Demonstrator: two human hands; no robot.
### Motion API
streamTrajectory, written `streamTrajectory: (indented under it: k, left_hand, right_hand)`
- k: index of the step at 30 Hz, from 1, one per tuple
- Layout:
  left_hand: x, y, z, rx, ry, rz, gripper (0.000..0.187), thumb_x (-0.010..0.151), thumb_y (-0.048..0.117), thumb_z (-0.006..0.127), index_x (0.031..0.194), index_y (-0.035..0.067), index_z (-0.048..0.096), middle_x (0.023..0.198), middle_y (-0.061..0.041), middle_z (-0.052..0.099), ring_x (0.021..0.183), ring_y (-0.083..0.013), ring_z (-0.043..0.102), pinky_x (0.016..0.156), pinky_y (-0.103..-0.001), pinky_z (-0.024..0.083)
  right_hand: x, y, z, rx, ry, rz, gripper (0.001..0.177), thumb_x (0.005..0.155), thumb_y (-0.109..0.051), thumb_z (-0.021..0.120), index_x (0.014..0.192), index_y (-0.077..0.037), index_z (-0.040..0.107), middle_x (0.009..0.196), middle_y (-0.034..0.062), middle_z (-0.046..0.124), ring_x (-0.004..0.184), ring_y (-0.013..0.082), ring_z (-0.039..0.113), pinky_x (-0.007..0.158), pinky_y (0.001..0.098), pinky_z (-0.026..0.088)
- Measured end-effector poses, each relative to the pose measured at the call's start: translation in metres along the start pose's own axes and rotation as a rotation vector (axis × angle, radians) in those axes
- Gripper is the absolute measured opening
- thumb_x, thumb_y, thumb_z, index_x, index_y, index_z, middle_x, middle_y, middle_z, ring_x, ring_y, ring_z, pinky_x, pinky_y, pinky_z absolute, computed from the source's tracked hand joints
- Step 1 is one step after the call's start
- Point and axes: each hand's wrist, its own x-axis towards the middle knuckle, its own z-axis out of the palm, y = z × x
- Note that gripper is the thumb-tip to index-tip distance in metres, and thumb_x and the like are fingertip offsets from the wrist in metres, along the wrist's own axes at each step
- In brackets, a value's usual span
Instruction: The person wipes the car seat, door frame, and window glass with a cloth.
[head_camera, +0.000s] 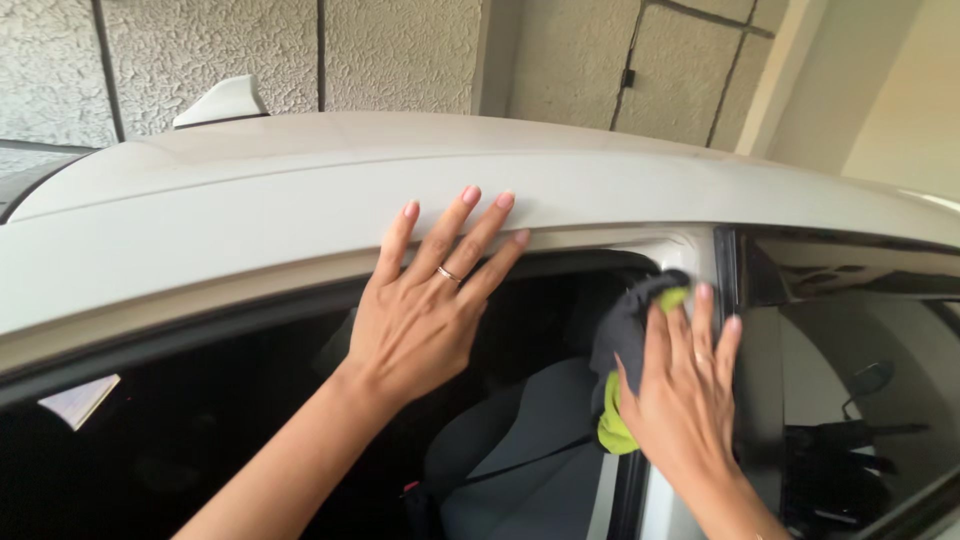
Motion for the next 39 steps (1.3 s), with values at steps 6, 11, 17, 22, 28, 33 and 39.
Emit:
streamTrajectory:
  k: [6, 11, 17, 22, 28, 33, 39]
  left_hand:
    - [-0.007, -0.003, 0.018, 0.263, -0.104, 0.006, 0.067, 0.084, 0.019, 0.066, 0.148, 0.037, 0.055, 0.168, 0.002, 0.028, 0.154, -0.0231, 0.025, 0.122, -0.056, 0.016]
    - [-0.011, 0.000, 0.019, 0.327, -0.032, 0.011, 0.060, 0.090, 0.026, 0.069, 0.148, 0.038, 0.059, 0.168, 0.003, 0.033, 0.153, -0.0240, 0.030, 0.122, -0.053, 0.017]
    - [-0.012, -0.001, 0.021, 0.340, -0.004, 0.027, 0.061, 0.090, 0.029, 0.073, 0.149, 0.040, 0.059, 0.168, 0.003, 0.035, 0.152, -0.0243, 0.031, 0.123, -0.051, 0.016]
    - [-0.015, 0.001, 0.021, 0.359, -0.024, 0.007, 0.066, 0.086, 0.030, 0.074, 0.150, 0.041, 0.059, 0.168, 0.002, 0.036, 0.153, -0.0240, 0.031, 0.123, -0.052, 0.014]
    - [-0.011, 0.004, 0.020, 0.304, -0.034, -0.019, 0.066, 0.082, 0.034, 0.075, 0.147, 0.039, 0.062, 0.167, 0.000, 0.037, 0.153, -0.0254, 0.030, 0.124, -0.053, 0.009]
    - [-0.009, 0.010, 0.021, 0.130, -0.018, -0.055, 0.057, 0.078, 0.037, 0.076, 0.135, 0.033, 0.070, 0.166, -0.003, 0.037, 0.153, -0.0289, 0.029, 0.123, -0.058, 0.004]
    - [-0.009, 0.013, 0.023, 0.140, 0.032, -0.055, 0.051, 0.080, 0.037, 0.076, 0.131, 0.031, 0.075, 0.165, -0.005, 0.041, 0.153, -0.0307, 0.031, 0.123, -0.059, 0.003]
  right_hand:
    - [0.029, 0.001, 0.017, 0.004, 0.125, -0.012, 0.076, 0.073, -0.023, 0.076, 0.132, 0.018, 0.052, 0.142, 0.0360, 0.050, 0.150, 0.0486, 0.027, 0.121, 0.0632, 0.019]
    - [-0.016, 0.011, 0.009, 0.113, 0.092, -0.040, 0.063, 0.084, -0.022, 0.076, 0.129, 0.016, 0.055, 0.137, 0.0334, 0.053, 0.147, 0.0463, 0.036, 0.121, 0.0598, 0.024]
    - [-0.047, 0.034, -0.024, 0.352, 0.128, 0.094, 0.058, 0.067, 0.005, 0.071, 0.124, 0.008, 0.060, 0.149, 0.0303, 0.048, 0.146, 0.0423, 0.041, 0.116, 0.0453, 0.040]
    - [0.042, 0.059, -0.011, 0.108, 0.122, 0.064, 0.079, 0.071, 0.007, 0.070, 0.146, 0.013, 0.047, 0.156, 0.0287, 0.039, 0.150, 0.0412, 0.033, 0.127, 0.0481, 0.029]
    - [-0.020, 0.029, -0.003, 0.127, -0.078, -0.027, 0.083, 0.073, -0.011, 0.074, 0.142, 0.018, 0.037, 0.149, 0.0384, 0.033, 0.143, 0.0466, 0.028, 0.119, 0.0554, 0.017]
    - [-0.041, 0.028, -0.007, 0.123, -0.142, -0.008, 0.083, 0.065, 0.000, 0.068, 0.141, 0.019, 0.039, 0.151, 0.0389, 0.030, 0.146, 0.0467, 0.028, 0.122, 0.0530, 0.019]
    - [0.030, 0.034, 0.000, 0.128, -0.072, -0.092, 0.087, 0.055, 0.006, 0.060, 0.139, 0.021, 0.041, 0.157, 0.0388, 0.028, 0.150, 0.0446, 0.025, 0.123, 0.0482, 0.019]
